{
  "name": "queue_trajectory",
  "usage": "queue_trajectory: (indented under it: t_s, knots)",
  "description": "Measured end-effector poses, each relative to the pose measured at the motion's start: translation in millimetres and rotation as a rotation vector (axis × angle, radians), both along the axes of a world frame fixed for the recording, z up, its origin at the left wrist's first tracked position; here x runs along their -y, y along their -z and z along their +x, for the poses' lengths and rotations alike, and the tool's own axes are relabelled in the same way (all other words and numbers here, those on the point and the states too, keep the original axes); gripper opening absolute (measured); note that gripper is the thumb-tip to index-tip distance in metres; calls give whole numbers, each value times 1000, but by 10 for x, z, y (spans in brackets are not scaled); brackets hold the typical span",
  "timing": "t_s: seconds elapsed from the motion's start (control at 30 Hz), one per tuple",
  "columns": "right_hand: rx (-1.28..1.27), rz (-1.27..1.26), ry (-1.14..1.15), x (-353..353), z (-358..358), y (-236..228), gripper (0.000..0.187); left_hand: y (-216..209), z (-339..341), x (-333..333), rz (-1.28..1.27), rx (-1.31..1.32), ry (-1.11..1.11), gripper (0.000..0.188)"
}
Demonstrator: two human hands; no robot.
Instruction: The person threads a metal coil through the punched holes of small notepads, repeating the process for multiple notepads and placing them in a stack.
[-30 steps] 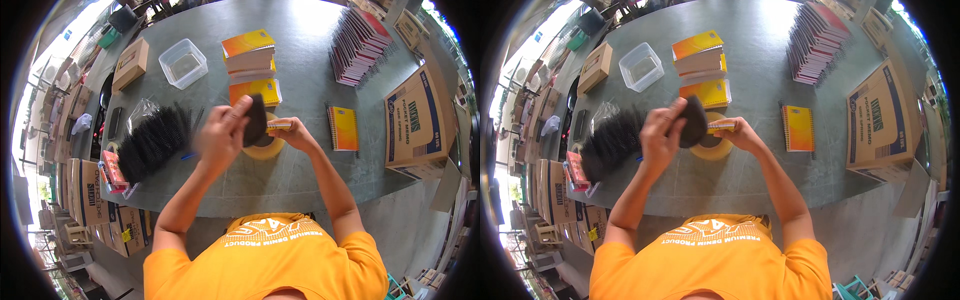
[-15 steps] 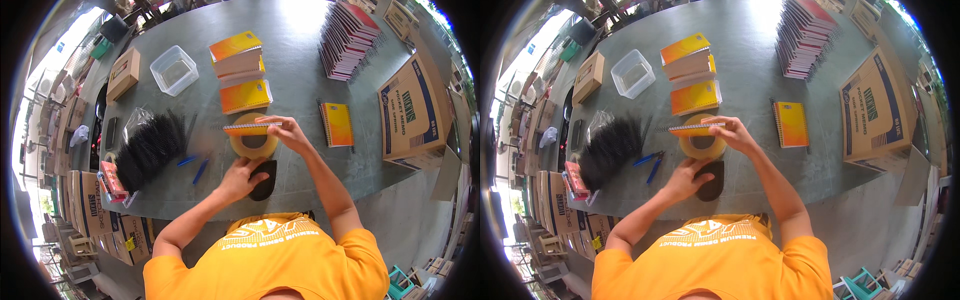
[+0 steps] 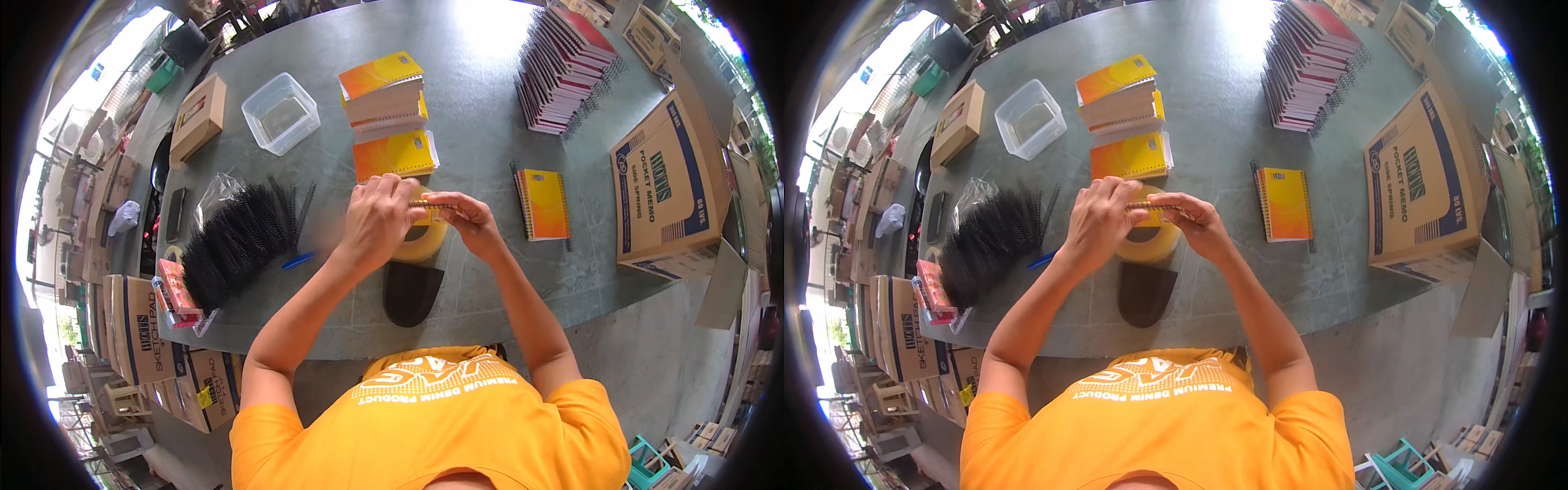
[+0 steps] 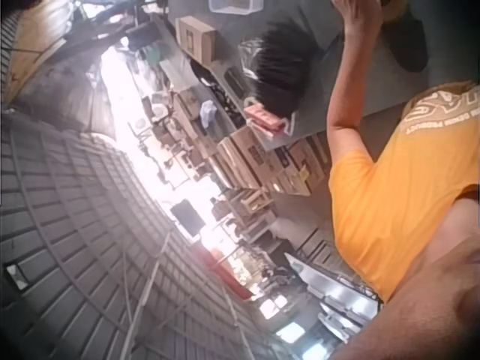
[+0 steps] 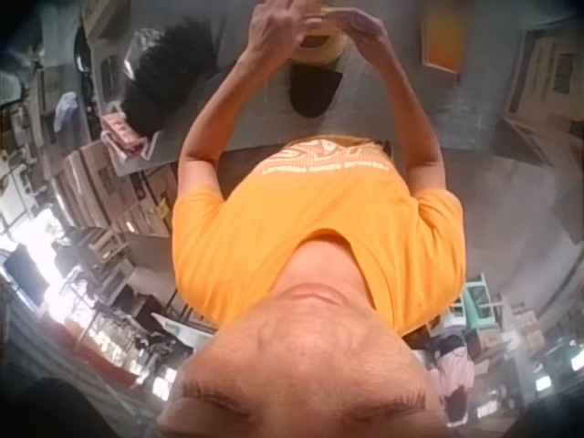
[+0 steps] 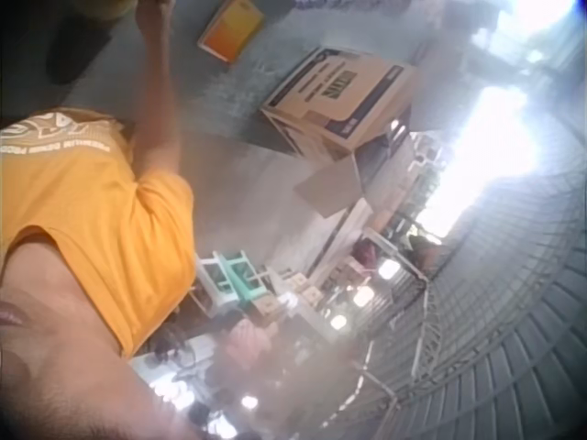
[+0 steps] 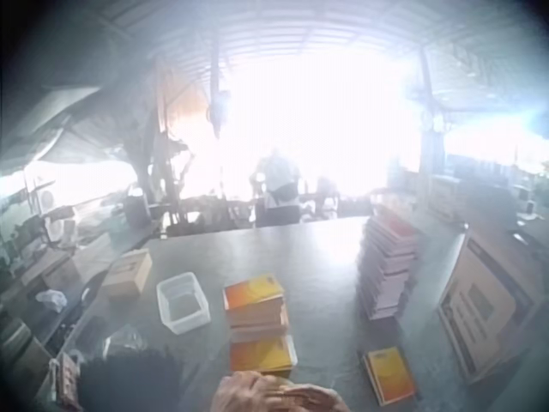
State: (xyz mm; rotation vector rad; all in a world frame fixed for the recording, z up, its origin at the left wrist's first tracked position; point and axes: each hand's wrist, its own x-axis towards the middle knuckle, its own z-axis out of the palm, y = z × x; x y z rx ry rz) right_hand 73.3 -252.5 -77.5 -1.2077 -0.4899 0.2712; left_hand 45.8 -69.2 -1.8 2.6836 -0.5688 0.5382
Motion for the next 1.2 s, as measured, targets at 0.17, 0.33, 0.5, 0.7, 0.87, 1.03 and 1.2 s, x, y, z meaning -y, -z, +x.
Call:
queue_trajectory:
  t_s: [0.17,0.33,0.5,0.7,0.87,1.03,1.2]
  knots:
    - [217,-352,177,36,-9,146,17,104,54,-11,0,-55,78,20]
    - [266,-442,263,40,-50,160,16,125,71,11,-14,-172,143,25]
    - [291,-430,276,48,-24,212,17,132,98,172,-159,-99,155,21]
    - [289,-498,298,79,-28,315,21,232,122,327,-193,-102,285,14]
    - [268,-461,299,91,-77,226,26,272,139,383,-162,-103,296,14]
    - [334,-557,303,38,-152,157,23,214,67,409,-50,-126,181,20]
    - [316,-398,351,401,-139,105,20,-21,86,154,43,-176,79,28]
